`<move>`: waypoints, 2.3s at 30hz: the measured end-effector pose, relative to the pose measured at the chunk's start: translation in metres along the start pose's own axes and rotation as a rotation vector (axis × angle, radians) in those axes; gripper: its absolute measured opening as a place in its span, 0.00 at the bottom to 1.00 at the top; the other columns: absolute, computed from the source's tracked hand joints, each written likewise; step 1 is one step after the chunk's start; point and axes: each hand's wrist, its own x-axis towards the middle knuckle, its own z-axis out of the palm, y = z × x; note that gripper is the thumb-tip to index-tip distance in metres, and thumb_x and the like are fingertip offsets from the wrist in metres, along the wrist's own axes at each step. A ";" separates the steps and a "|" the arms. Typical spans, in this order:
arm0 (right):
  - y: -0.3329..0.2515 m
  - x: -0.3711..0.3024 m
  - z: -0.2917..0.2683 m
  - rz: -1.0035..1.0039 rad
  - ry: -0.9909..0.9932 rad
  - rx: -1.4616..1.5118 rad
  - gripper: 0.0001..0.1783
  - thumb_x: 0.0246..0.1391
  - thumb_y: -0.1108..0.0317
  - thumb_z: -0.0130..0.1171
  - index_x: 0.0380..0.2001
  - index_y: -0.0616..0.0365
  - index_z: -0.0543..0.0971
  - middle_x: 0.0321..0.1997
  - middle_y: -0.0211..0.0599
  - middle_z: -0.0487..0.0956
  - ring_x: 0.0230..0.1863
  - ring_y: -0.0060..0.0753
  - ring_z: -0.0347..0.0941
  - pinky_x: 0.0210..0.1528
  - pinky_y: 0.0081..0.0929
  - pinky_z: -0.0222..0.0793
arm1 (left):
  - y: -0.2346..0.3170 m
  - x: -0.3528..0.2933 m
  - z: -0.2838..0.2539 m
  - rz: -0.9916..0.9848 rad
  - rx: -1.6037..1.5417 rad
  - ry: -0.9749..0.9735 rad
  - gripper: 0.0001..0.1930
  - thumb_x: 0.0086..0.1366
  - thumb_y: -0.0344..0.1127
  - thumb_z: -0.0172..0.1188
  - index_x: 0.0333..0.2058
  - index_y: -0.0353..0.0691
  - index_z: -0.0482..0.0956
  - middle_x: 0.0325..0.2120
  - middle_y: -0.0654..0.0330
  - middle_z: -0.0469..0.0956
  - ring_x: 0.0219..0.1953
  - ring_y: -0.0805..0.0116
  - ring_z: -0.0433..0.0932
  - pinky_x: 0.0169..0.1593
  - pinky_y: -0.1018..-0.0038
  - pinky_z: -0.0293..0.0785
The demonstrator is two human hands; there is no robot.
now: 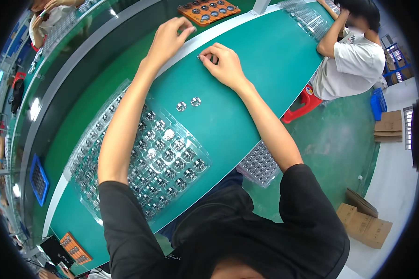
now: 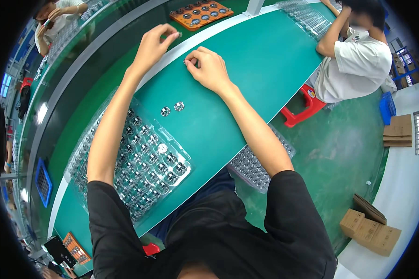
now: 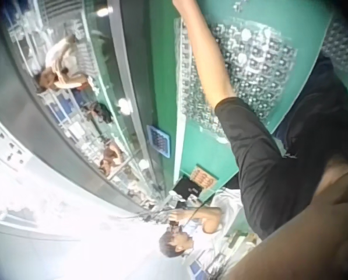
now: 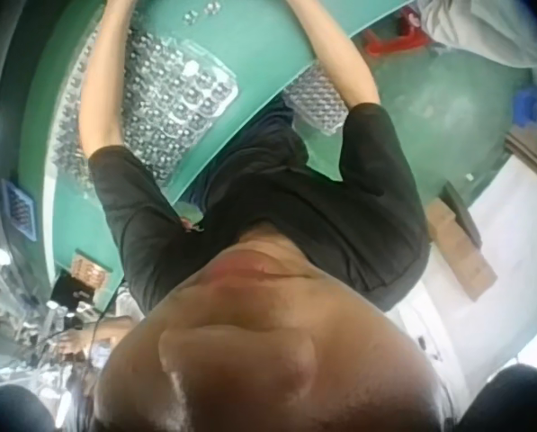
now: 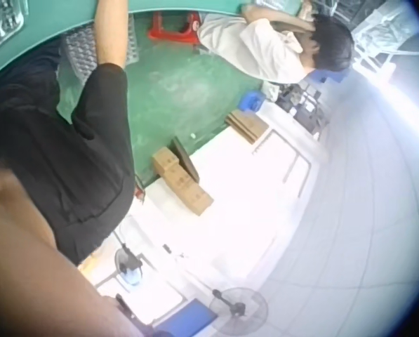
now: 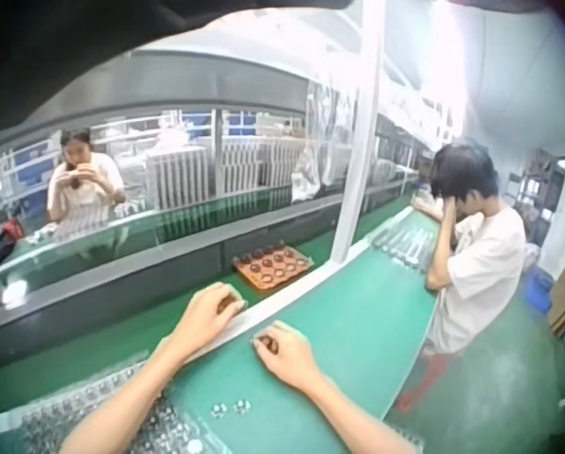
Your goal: Placing small electronic components into a transparent plastic grid tray on an assembly line.
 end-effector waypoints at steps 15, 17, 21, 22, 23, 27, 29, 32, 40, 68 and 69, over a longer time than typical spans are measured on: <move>-0.001 0.000 0.002 -0.052 0.029 -0.033 0.05 0.56 0.68 0.65 0.34 0.57 0.85 0.29 0.33 0.79 0.26 0.32 0.73 0.32 0.32 0.71 | -0.060 0.063 0.067 -0.099 0.059 0.096 0.11 0.67 0.39 0.65 0.40 0.37 0.85 0.33 0.51 0.87 0.37 0.55 0.87 0.44 0.65 0.80; -0.002 0.000 0.004 -0.061 0.029 -0.007 0.05 0.56 0.69 0.65 0.34 0.57 0.85 0.29 0.33 0.79 0.26 0.33 0.74 0.32 0.33 0.72 | -0.063 0.064 0.066 -0.093 0.092 0.085 0.11 0.67 0.39 0.65 0.40 0.38 0.86 0.34 0.51 0.87 0.38 0.55 0.87 0.44 0.66 0.80; 0.001 0.000 0.003 -0.048 0.031 -0.022 0.05 0.56 0.69 0.65 0.34 0.57 0.85 0.30 0.33 0.80 0.26 0.33 0.74 0.32 0.33 0.72 | -0.057 0.062 0.063 -0.119 0.142 0.070 0.10 0.66 0.39 0.66 0.39 0.39 0.87 0.33 0.50 0.87 0.38 0.55 0.87 0.44 0.66 0.81; 0.002 0.000 0.002 -0.051 0.031 -0.025 0.05 0.56 0.68 0.65 0.34 0.57 0.85 0.29 0.33 0.79 0.26 0.33 0.74 0.31 0.33 0.72 | -0.054 0.061 0.063 -0.134 0.132 0.073 0.10 0.66 0.39 0.66 0.39 0.39 0.87 0.33 0.50 0.87 0.37 0.54 0.87 0.44 0.66 0.81; 0.003 0.000 0.002 -0.054 0.031 -0.029 0.05 0.56 0.68 0.65 0.34 0.57 0.86 0.29 0.33 0.79 0.26 0.33 0.74 0.31 0.33 0.72 | -0.051 0.059 0.063 -0.148 0.123 0.076 0.10 0.65 0.39 0.66 0.39 0.39 0.88 0.33 0.50 0.87 0.37 0.53 0.87 0.44 0.65 0.81; 0.002 0.000 0.003 -0.062 0.036 -0.049 0.05 0.56 0.68 0.66 0.33 0.56 0.86 0.29 0.32 0.79 0.25 0.32 0.74 0.31 0.33 0.72 | -0.055 0.058 0.063 -0.119 0.241 0.084 0.10 0.65 0.38 0.66 0.39 0.39 0.88 0.32 0.49 0.86 0.36 0.50 0.86 0.44 0.63 0.81; 0.004 -0.001 0.004 -0.063 0.041 -0.033 0.06 0.56 0.67 0.66 0.33 0.56 0.86 0.28 0.32 0.80 0.25 0.32 0.73 0.31 0.32 0.71 | -0.055 0.056 0.064 -0.085 0.323 0.092 0.09 0.65 0.37 0.65 0.38 0.39 0.88 0.30 0.48 0.86 0.35 0.47 0.85 0.44 0.60 0.81; 0.001 0.001 0.005 -0.072 0.048 -0.051 0.06 0.56 0.67 0.65 0.34 0.56 0.86 0.29 0.32 0.80 0.25 0.32 0.73 0.31 0.33 0.71 | -0.067 0.053 0.058 -0.009 0.404 0.110 0.09 0.65 0.37 0.64 0.37 0.38 0.87 0.30 0.47 0.85 0.35 0.45 0.85 0.43 0.56 0.82; 0.004 0.000 0.005 -0.074 0.046 -0.045 0.06 0.56 0.66 0.65 0.34 0.56 0.87 0.29 0.32 0.80 0.26 0.33 0.74 0.32 0.34 0.71 | -0.062 0.050 0.050 0.000 0.491 0.035 0.09 0.65 0.36 0.64 0.35 0.37 0.86 0.28 0.45 0.84 0.35 0.43 0.84 0.43 0.54 0.82; 0.002 0.005 0.007 -0.092 0.027 -0.031 0.08 0.56 0.65 0.65 0.34 0.57 0.87 0.29 0.33 0.81 0.26 0.29 0.74 0.32 0.31 0.72 | -0.074 0.007 0.009 -0.095 0.564 -0.032 0.18 0.71 0.49 0.60 0.45 0.40 0.85 0.47 0.50 0.80 0.51 0.44 0.77 0.54 0.53 0.75; 0.009 0.004 0.004 -0.097 0.026 -0.041 0.08 0.56 0.65 0.65 0.34 0.57 0.87 0.29 0.33 0.81 0.26 0.29 0.74 0.32 0.31 0.72 | -0.059 0.004 0.018 -0.125 0.441 0.046 0.20 0.72 0.50 0.58 0.45 0.38 0.84 0.48 0.50 0.80 0.50 0.45 0.77 0.55 0.55 0.74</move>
